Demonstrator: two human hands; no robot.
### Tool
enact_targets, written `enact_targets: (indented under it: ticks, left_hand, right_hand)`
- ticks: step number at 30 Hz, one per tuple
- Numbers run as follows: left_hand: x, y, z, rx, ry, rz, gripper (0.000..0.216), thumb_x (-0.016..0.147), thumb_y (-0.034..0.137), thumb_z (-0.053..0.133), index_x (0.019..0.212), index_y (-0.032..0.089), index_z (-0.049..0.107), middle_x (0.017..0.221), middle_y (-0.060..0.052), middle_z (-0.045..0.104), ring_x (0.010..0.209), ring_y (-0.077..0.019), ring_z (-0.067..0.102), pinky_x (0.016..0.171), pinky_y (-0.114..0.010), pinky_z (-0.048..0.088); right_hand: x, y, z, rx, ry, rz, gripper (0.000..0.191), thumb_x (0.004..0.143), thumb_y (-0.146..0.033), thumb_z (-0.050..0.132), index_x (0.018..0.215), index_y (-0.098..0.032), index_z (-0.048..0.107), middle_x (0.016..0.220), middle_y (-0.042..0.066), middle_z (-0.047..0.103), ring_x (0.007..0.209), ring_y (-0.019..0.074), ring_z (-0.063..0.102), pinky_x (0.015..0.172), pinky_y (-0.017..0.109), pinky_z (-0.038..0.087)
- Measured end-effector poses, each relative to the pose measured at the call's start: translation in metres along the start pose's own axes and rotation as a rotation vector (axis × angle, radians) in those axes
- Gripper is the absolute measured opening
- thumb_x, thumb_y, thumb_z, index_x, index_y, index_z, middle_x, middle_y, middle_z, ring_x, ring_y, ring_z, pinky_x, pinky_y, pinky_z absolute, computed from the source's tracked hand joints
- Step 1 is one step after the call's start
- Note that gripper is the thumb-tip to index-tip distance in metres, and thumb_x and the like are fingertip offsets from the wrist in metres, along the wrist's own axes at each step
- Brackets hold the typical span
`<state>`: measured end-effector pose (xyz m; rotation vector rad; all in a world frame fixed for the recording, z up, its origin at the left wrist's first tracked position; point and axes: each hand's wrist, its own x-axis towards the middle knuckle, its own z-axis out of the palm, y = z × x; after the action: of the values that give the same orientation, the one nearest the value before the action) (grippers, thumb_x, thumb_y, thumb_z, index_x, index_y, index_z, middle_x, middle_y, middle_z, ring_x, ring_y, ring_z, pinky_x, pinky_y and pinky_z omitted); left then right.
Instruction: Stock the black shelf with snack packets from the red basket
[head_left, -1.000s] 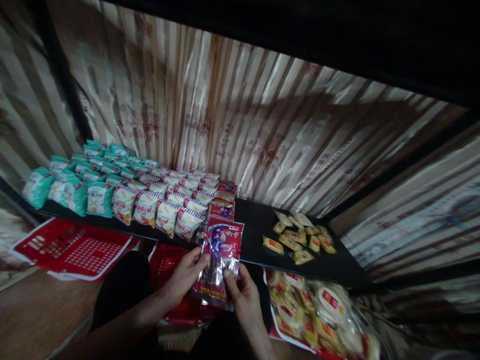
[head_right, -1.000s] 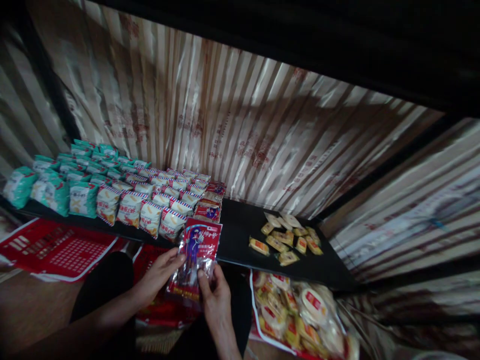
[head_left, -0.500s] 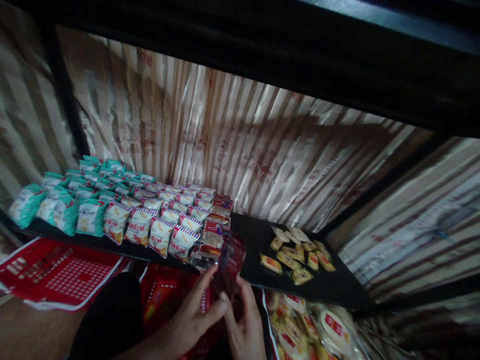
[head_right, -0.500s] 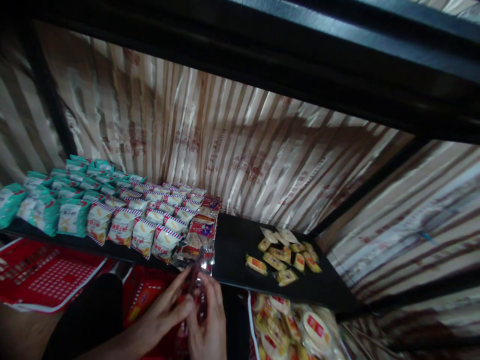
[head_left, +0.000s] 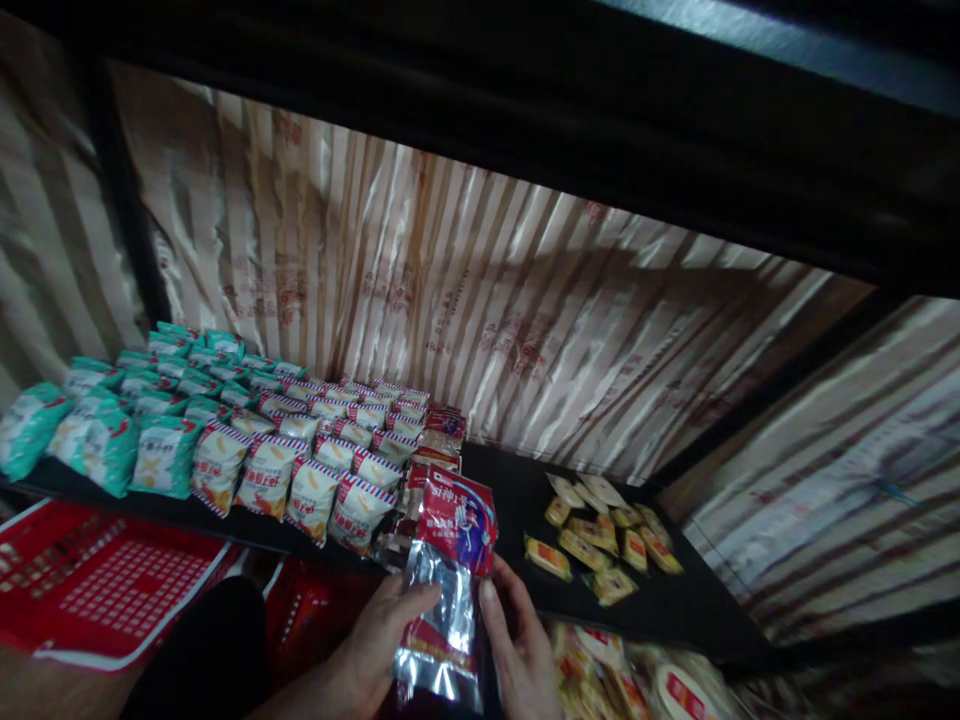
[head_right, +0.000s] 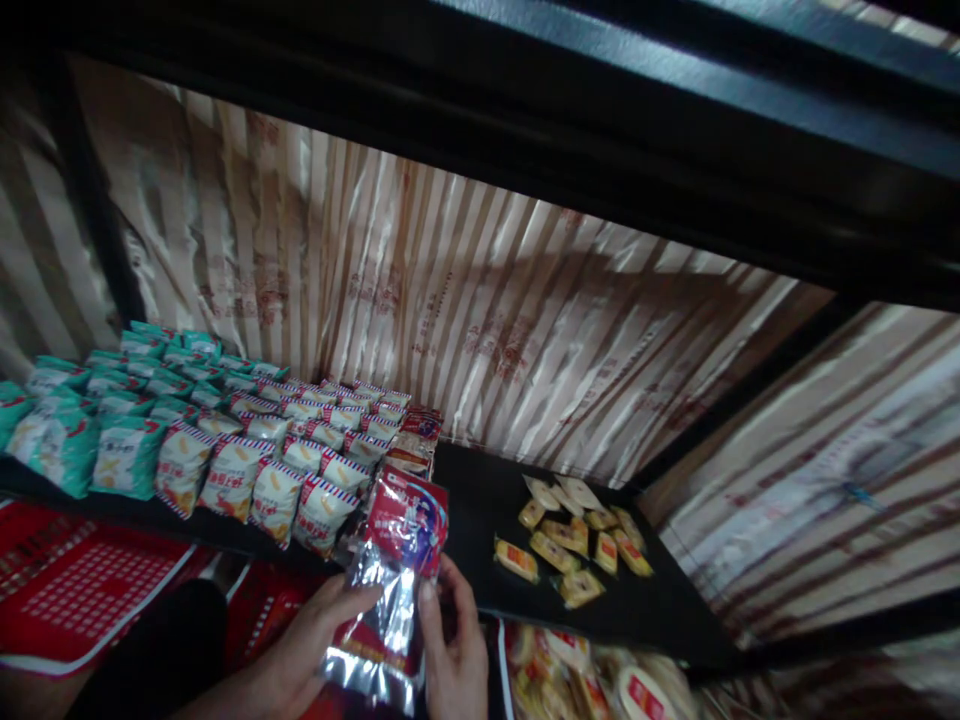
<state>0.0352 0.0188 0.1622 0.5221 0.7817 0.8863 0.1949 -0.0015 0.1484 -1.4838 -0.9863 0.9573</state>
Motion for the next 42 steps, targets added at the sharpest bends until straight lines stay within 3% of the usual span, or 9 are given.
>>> enact_targets:
  ticks: [4,9,14,17,20,24,28,35,42]
  left_hand:
    - [0.006,0.009,0.006,0.048,-0.066,-0.039,0.040,0.057,0.039,0.074,0.090,0.017,0.067,0.086,-0.007,0.071,0.087,-0.0283,0.066,0.078,-0.039,0.052]
    - [0.026,0.003,-0.006,0.247,-0.031,0.136,0.048,0.067,0.041,0.064,0.109,0.017,0.060,0.113,-0.010,0.065,0.108,-0.0272,0.059,0.092,-0.035,0.046]
    - [0.044,-0.014,-0.028,0.591,0.102,0.354,0.072,0.075,0.036,0.055,0.141,0.022,0.029,0.144,-0.011,0.037,0.116,-0.0232,0.052,0.090,-0.029,0.048]
    - [0.050,-0.020,-0.032,0.729,0.041,0.446,0.066,0.079,0.028,0.050,0.142,0.025,0.029,0.151,-0.008,0.027,0.114,-0.0212,0.054,0.088,-0.028,0.051]
    - [0.056,-0.020,-0.031,0.827,0.025,0.567,0.057,0.081,0.022,0.045,0.137,0.023,0.039,0.147,-0.008,0.034,0.121,-0.0231,0.049,0.093,-0.031,0.049]
    - [0.062,-0.017,-0.030,1.016,0.107,0.690,0.053,0.080,0.017,0.042,0.132,0.023,0.047,0.139,-0.007,0.047,0.128,-0.0249,0.042,0.106,-0.041,0.038]
    - [0.062,-0.014,-0.032,1.271,0.161,0.830,0.052,0.080,0.012,0.042,0.131,0.022,0.048,0.137,-0.006,0.049,0.128,-0.0262,0.042,0.106,-0.049,0.038]
    - [0.071,-0.016,-0.027,1.514,0.237,1.138,0.054,0.078,0.006,0.043,0.131,0.014,0.043,0.141,-0.010,0.044,0.136,-0.0259,0.027,0.100,-0.046,0.045]
    - [0.087,-0.020,-0.030,1.630,0.276,1.149,0.053,0.083,0.020,0.047,0.134,0.011,0.039,0.139,-0.015,0.045,0.131,-0.0298,0.037,0.097,-0.050,0.046]
  right_hand:
    - [0.008,-0.006,0.008,0.264,-0.164,0.136,0.047,0.069,-0.055,0.067,0.101,-0.021,0.063,0.090,0.005,0.070,0.077,0.0214,0.066,0.069,0.031,0.053]
    - [0.030,-0.005,0.018,0.332,-0.040,0.130,0.056,0.065,-0.052,0.071,0.110,-0.022,0.056,0.093,0.005,0.071,0.073,0.0211,0.067,0.061,0.030,0.053]
    - [0.078,-0.009,0.022,0.294,0.055,0.085,0.077,0.062,-0.051,0.072,0.128,-0.021,0.044,0.094,0.006,0.071,0.079,0.0237,0.068,0.067,0.034,0.055]
    - [0.106,-0.015,0.029,0.247,0.048,0.003,0.076,0.066,-0.048,0.069,0.131,-0.021,0.042,0.098,0.006,0.071,0.083,0.0230,0.067,0.071,0.034,0.054]
    - [0.129,-0.018,0.040,0.222,0.001,-0.047,0.077,0.067,-0.043,0.068,0.134,-0.021,0.039,0.102,0.005,0.070,0.086,0.0210,0.066,0.075,0.033,0.053]
    - [0.150,-0.015,0.049,0.188,-0.054,-0.034,0.079,0.068,-0.040,0.065,0.138,-0.019,0.034,0.093,0.003,0.071,0.074,0.0181,0.066,0.069,0.030,0.052]
    - [0.166,-0.008,0.052,0.051,-0.051,-0.026,0.079,0.071,-0.040,0.061,0.140,-0.017,0.031,0.089,0.004,0.071,0.069,0.0183,0.066,0.062,0.029,0.051]
    - [0.187,-0.003,0.057,-0.330,-0.039,-0.153,0.071,0.077,-0.034,0.052,0.142,-0.018,0.027,0.100,0.006,0.070,0.084,0.0205,0.067,0.076,0.033,0.051]
    - [0.190,-0.017,0.068,-0.816,-0.027,-0.345,0.044,0.082,-0.025,0.042,0.123,-0.017,0.055,0.118,0.010,0.062,0.107,0.0210,0.059,0.093,0.031,0.044]
